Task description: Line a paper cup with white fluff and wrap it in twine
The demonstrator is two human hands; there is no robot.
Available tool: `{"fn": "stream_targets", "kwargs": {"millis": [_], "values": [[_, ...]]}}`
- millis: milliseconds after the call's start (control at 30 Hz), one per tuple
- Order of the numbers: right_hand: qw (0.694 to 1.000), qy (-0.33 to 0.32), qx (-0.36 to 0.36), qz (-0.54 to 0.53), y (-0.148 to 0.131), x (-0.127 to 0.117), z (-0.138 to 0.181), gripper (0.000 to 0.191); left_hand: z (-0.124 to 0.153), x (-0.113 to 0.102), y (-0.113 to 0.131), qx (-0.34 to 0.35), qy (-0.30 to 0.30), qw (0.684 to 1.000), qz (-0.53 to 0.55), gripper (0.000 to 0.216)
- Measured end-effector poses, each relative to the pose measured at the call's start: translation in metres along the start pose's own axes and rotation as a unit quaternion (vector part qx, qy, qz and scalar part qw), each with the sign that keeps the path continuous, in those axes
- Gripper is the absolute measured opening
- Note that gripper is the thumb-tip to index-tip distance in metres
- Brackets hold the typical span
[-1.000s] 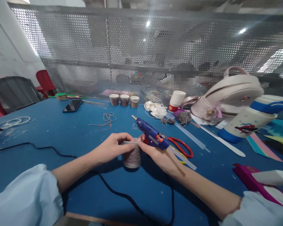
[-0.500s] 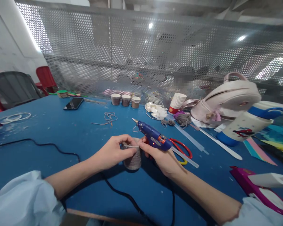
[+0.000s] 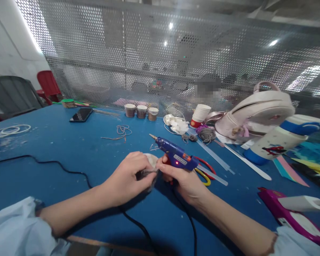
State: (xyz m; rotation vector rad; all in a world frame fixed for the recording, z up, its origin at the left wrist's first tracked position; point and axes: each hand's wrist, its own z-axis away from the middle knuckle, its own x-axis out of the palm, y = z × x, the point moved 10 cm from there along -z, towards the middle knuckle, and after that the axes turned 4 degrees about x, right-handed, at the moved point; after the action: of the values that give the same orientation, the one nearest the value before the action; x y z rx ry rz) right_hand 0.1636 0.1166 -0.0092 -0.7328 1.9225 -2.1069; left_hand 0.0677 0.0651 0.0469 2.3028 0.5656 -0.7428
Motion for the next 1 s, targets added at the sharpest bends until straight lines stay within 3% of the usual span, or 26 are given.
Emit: {"fn": "stream_targets", "kwargs": {"millis": [67,167,267,333,467,667,833,1000], "values": [[0.999,0.007,-0.033,0.002,-0.009,-0.003,0.003,0.019,0.003,-0.005,0.013,0.075,0.038,0.991,-0.1,0.017],[0.994,0.062,-0.091,0.026,-0.021,-0.015,0.011,0.016,0.01,-0.006,0.027,0.153,0.087,0.954,-0.245,0.016],[0.985,0.115,-0.083,0.099,-0.013,-0.021,0.015,0.018,0.016,0.001,0.034,0.191,0.096,0.919,-0.332,0.014],[0.984,0.118,-0.057,0.122,-0.001,-0.017,0.014,0.021,0.019,0.009,0.039,0.213,0.08,0.903,-0.364,0.014],[0.987,0.102,-0.039,0.121,0.009,-0.01,0.008,0.013,0.024,0.018,0.046,0.236,0.067,0.894,-0.375,0.012],[0.99,0.065,-0.016,0.124,0.015,-0.016,-0.001,0.006,0.023,0.01,0.042,0.229,0.097,0.911,-0.33,0.003],[0.996,0.062,-0.015,0.059,0.018,-0.021,-0.001,0.003,0.029,0.008,0.042,0.253,0.087,0.912,-0.309,0.008],[0.999,0.042,0.001,-0.014,0.02,-0.014,0.001,0.004,0.037,0.007,0.053,0.285,0.099,0.894,-0.331,0.01]]}}
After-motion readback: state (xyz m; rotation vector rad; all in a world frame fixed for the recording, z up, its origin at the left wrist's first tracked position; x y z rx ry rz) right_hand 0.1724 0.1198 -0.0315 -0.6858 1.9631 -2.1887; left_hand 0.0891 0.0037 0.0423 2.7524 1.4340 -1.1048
